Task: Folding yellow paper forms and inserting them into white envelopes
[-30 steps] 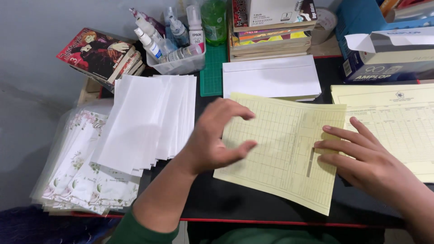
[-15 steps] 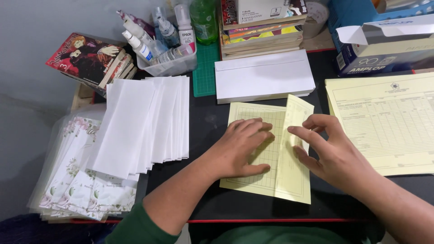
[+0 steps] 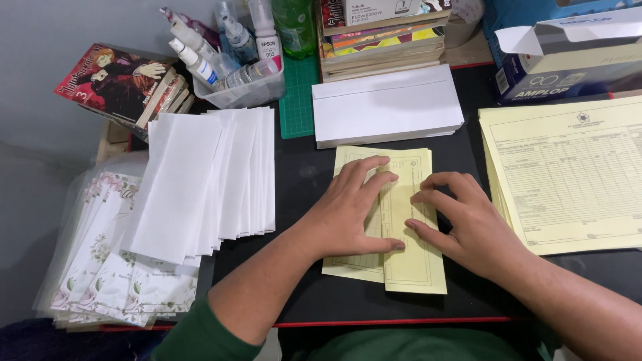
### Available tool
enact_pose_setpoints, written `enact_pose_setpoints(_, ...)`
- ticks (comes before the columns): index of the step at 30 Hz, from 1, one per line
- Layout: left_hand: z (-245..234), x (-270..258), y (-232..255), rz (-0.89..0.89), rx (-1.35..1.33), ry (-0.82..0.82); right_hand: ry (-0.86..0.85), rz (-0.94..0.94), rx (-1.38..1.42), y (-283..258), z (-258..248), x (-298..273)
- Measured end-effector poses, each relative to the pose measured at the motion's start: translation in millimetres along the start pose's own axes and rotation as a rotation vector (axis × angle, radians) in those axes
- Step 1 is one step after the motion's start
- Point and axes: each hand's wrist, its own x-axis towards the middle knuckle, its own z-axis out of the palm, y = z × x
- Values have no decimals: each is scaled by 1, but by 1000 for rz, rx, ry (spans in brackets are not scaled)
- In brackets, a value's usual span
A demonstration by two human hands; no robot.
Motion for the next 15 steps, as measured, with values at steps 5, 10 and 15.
enact_pose_setpoints(5,5,0,-8,24,56,-23,-74,46,43,2,-6,-3)
enact_pose_setpoints(10,4,-1,-11,10,48,-93,-107,-8,-13,7,-17,-3)
enact_pose_setpoints(15,5,-2,-13,27,105,-80,-134,-49,-54,14,-16,-4)
